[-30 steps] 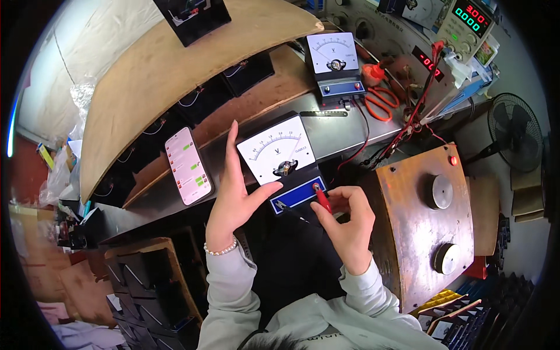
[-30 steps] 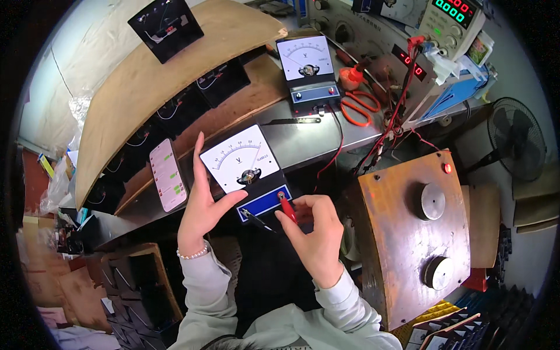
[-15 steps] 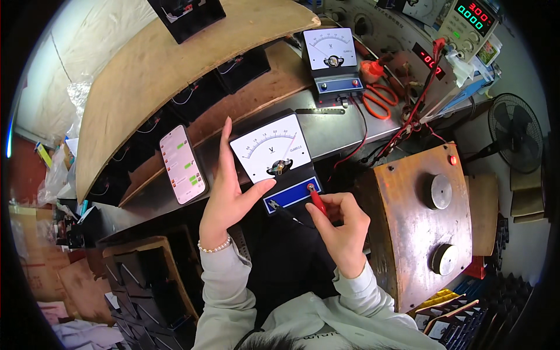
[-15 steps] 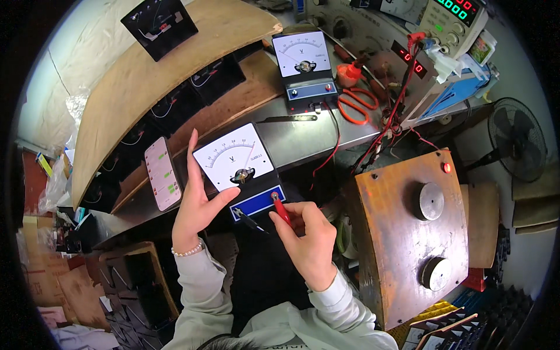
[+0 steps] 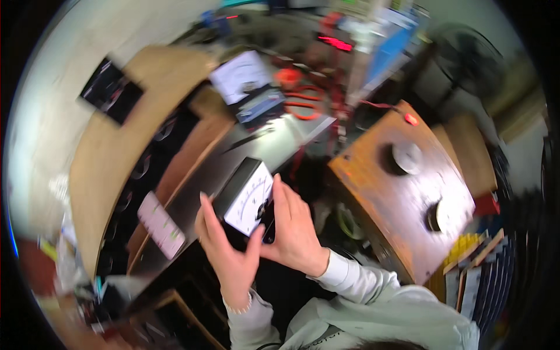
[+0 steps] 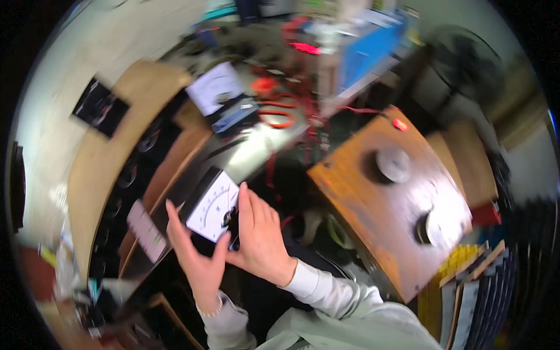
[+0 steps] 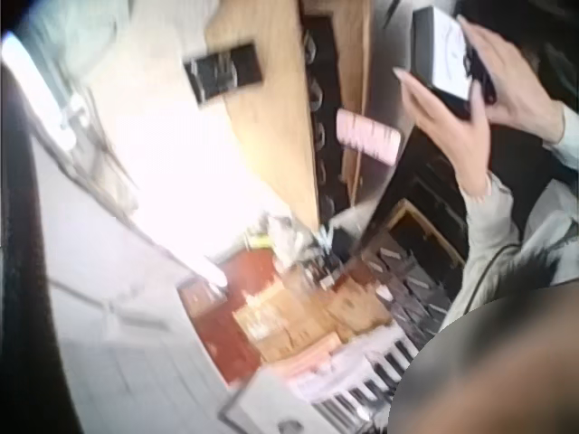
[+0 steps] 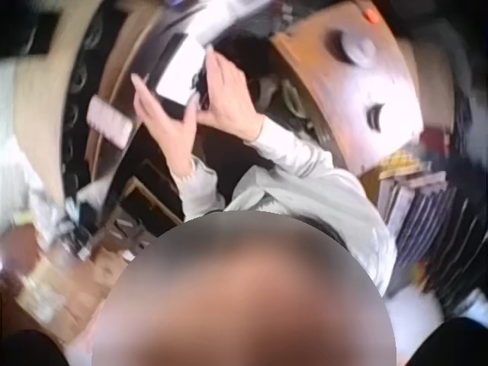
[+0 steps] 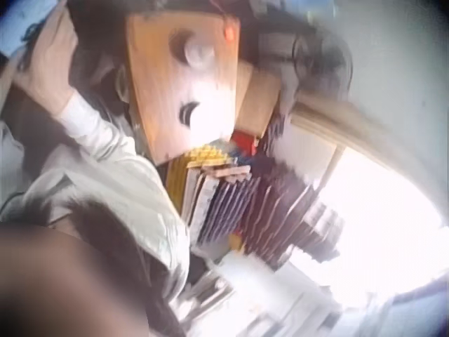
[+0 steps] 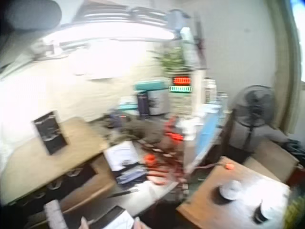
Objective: Testing and inspecting analog voltmeters at a workshop bench using test leads and a screwdriver.
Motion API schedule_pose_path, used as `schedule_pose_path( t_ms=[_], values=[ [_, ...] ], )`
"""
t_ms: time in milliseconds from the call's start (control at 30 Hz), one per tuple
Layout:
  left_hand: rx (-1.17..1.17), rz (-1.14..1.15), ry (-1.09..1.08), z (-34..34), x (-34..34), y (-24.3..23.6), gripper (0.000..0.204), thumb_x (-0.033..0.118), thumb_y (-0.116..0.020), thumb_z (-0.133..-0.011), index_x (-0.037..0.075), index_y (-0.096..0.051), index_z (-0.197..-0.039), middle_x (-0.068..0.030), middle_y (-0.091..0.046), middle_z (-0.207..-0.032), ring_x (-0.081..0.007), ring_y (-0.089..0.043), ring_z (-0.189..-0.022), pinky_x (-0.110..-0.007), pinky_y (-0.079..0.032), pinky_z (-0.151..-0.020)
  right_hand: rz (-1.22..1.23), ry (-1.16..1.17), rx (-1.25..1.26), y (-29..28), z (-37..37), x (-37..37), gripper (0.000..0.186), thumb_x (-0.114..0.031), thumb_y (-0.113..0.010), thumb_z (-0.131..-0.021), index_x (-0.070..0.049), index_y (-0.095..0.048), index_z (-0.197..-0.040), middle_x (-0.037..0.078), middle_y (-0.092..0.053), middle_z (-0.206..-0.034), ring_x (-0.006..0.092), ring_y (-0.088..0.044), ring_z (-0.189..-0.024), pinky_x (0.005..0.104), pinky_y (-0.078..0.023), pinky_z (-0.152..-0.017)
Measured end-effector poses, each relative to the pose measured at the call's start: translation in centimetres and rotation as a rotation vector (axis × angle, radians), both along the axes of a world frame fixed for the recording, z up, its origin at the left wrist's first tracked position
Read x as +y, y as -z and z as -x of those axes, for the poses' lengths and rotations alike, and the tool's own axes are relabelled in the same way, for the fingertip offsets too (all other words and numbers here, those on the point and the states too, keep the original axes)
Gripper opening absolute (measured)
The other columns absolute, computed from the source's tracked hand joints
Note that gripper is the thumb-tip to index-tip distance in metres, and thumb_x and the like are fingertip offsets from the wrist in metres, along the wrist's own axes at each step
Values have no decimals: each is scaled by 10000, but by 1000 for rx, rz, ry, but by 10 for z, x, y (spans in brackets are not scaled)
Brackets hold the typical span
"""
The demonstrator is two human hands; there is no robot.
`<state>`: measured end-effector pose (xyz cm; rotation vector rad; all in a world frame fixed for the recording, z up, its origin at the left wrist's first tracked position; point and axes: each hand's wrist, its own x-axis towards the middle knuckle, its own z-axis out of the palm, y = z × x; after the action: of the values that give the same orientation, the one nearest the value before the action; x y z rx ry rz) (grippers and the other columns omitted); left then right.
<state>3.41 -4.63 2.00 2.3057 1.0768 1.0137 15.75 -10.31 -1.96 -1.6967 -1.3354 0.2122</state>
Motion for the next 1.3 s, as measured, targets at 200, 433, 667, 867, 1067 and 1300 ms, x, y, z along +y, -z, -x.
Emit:
schedule_pose_path(
  t_ms=[200,433,667,867,1067,1300],
  values=[
    [-30,100,236,3,-40,17,777,137,-781,-788,-15,-391,-1443,-239,-453,-1424,-410,-452,-1298,-466,-434,-1029,118,545,-308,17,-121,-121,1080,-308,-863,-586,85,-329,-1439,267,-481,-1334,418,-499,-1196,479,-415,-985],
    [4,271,248,1,-30,39,462,-40,-650,-839,-31,-564,-1293,-175,-608,-1232,-321,-608,-1131,-393,-487,-982,505,1263,-562,36,-227,-269,1077,-376,-885,-588,69,-374,-1425,228,-510,-1338,401,-525,-1182,477,-442,-985],
    [15,182,217,27,-34,27,366,-18,-690,-821,-8,-642,-1184,-155,-662,-1139,-322,-628,-1074,-389,-501,-944,473,1198,-602,45,-223,-247,998,-307,-908,-572,54,-431,-1370,239,-546,-1284,403,-497,-1220,433,-449,-1012],
    [-120,93,160,22,-46,26,577,44,-772,-790,6,-562,-1325,-174,-596,-1276,-353,-583,-1191,-403,-484,-990,86,552,-142,20,-98,-120,1086,-189,-878,-621,88,-282,-1486,297,-401,-1468,425,-399,-1368,456,-311,-1146],
    [-106,-57,-3,14,-7,7,1029,59,-780,-769,24,-125,-1561,-289,-179,-1555,-489,-311,-1393,-491,-339,-1116,36,-5,-259,-21,7,7,1116,-237,-877,-588,102,-276,-1466,274,-479,-1368,429,-498,-1228,487,-388,-1010],
    [-318,207,125,36,61,23,1061,62,-821,-725,71,-182,-1572,-194,-367,-1455,-343,-406,-1339,-399,-345,-1110,-30,-148,4,-19,-9,16,923,-201,-845,-740,89,-330,-1449,235,-561,-1279,378,-558,-1178,415,-464,-973]
  ],
)
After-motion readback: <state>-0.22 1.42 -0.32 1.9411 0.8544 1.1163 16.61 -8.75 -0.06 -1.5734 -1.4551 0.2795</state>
